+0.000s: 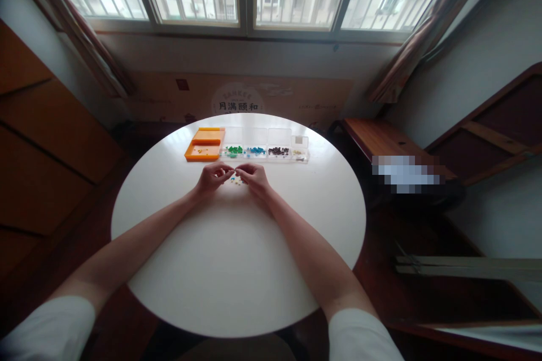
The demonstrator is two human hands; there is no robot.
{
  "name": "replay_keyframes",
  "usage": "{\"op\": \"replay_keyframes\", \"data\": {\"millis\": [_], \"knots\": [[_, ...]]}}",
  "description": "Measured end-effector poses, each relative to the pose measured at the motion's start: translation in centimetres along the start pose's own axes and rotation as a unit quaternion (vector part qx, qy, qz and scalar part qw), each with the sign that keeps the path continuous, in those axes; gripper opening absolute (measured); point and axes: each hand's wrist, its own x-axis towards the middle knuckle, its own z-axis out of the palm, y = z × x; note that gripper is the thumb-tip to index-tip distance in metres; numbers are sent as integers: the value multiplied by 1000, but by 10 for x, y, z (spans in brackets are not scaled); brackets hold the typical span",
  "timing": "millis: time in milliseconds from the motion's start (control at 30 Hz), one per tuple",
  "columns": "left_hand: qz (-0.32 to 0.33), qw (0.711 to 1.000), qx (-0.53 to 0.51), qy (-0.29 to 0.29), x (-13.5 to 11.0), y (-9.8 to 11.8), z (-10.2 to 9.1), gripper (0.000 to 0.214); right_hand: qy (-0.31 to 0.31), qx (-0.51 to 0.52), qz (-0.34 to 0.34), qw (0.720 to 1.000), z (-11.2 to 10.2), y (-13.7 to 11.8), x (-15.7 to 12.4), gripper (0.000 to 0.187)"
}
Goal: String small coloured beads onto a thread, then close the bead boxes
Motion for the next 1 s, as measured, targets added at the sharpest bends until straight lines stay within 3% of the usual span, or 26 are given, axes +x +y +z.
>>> {"op": "replay_keyframes", "data": {"millis": [1000], "knots": [[-6, 1000, -5, -1, 0, 4, -1, 18, -3, 7, 2, 1000, 0, -1, -1, 29]]}}
